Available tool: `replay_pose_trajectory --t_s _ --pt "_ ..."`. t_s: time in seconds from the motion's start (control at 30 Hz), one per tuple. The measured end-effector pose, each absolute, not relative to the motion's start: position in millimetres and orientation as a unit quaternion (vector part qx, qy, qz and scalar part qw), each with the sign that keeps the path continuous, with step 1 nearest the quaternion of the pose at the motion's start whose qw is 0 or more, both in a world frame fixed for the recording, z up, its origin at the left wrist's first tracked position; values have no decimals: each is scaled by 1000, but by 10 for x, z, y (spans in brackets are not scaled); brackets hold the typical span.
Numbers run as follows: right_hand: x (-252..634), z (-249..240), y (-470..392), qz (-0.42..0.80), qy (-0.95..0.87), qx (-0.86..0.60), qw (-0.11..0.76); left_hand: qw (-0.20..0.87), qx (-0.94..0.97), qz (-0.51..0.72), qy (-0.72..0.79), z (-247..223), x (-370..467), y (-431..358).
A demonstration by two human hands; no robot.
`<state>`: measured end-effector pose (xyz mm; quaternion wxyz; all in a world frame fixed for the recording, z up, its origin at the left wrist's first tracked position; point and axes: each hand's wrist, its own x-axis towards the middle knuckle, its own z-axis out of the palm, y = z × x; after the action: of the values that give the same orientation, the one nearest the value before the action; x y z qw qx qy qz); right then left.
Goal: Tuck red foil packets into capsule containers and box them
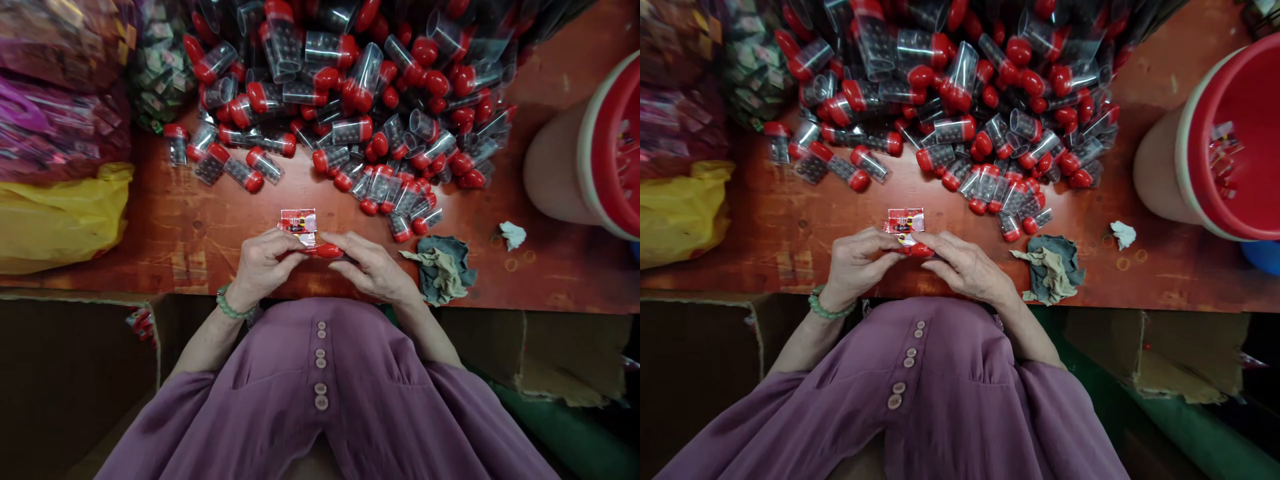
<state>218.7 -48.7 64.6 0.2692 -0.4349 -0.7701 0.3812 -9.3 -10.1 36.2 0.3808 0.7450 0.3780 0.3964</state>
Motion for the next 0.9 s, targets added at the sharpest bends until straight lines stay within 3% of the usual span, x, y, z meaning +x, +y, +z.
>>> replay_pose_trajectory --t_s 0.6,0.73,0.9 --pt "2215 697 -364 416 -796 -441 1 466 726 322 391 206 -112 -201" --pt "2188 685 -326 436 -791 -429 7 489 718 303 392 192 -128 -210" --pt "2186 600 -276 501 -757 -406 107 553 673 264 415 192 -165 -180"
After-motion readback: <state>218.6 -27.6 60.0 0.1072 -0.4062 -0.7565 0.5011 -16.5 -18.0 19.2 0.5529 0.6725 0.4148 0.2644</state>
